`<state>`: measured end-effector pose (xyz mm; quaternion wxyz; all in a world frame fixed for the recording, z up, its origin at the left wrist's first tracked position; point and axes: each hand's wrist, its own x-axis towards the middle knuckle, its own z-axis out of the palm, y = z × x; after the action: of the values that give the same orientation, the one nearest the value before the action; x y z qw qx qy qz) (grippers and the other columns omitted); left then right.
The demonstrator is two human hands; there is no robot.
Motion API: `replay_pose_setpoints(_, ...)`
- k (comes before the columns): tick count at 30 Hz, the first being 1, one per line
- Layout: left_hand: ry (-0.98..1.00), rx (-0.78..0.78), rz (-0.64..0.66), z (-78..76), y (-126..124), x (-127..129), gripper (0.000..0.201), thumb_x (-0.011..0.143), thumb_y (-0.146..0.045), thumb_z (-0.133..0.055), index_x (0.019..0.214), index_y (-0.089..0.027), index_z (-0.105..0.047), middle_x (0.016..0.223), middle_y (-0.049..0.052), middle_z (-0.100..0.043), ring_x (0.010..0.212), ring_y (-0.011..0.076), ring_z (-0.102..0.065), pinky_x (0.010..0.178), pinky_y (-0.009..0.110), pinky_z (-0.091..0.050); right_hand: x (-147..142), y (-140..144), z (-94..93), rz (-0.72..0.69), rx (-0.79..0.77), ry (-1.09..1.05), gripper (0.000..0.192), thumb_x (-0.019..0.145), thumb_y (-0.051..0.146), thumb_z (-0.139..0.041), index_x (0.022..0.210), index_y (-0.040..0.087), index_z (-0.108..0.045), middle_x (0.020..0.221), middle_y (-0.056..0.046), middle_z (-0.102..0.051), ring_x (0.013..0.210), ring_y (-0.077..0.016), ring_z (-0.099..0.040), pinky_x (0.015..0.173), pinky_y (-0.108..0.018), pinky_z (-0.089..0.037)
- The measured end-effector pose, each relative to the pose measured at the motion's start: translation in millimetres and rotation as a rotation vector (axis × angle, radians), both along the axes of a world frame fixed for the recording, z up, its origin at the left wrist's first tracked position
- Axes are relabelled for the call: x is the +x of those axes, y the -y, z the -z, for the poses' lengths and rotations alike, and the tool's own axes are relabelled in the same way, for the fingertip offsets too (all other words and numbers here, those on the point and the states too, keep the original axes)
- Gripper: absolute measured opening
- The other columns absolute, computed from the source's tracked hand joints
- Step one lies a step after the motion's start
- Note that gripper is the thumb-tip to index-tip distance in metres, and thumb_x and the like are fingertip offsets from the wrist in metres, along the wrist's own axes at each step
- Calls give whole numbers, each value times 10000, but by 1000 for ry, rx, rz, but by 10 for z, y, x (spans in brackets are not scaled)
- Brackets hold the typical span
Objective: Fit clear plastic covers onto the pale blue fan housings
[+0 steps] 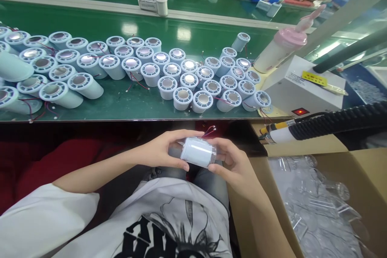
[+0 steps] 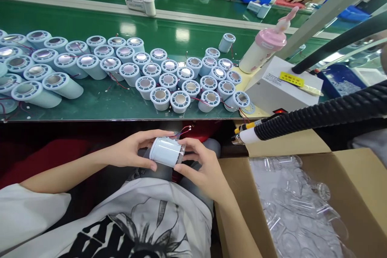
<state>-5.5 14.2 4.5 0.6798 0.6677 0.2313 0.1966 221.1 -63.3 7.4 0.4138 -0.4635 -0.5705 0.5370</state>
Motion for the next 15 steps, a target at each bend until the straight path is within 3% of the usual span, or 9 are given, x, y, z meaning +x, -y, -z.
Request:
replay_pose_setpoints(10, 30, 118, 35, -31, -15, -28, 739, 710, -197, -764, 1379, -265, -456, 1413, 118, -468, 1281, 259, -477, 1018, 357, -450, -73, -55, -8, 32, -262, -211, 318, 804, 377, -687, 1057, 238, -555, 877, -3, -636, 767, -122, -598, 648, -212, -544)
replay_pose_setpoints(15, 35, 166, 47, -24, -18, -38, 741, 711, -191, -762, 1380, -265, -452, 1406, 111, -467, 1287, 249, -466, 1007, 331, -457, -95, -70, 83, 66, -367, -277, 372, 790, 470, -669, 1012, 206, -531, 773, 16, -632, 602, -105, -613, 544, -211, -550)
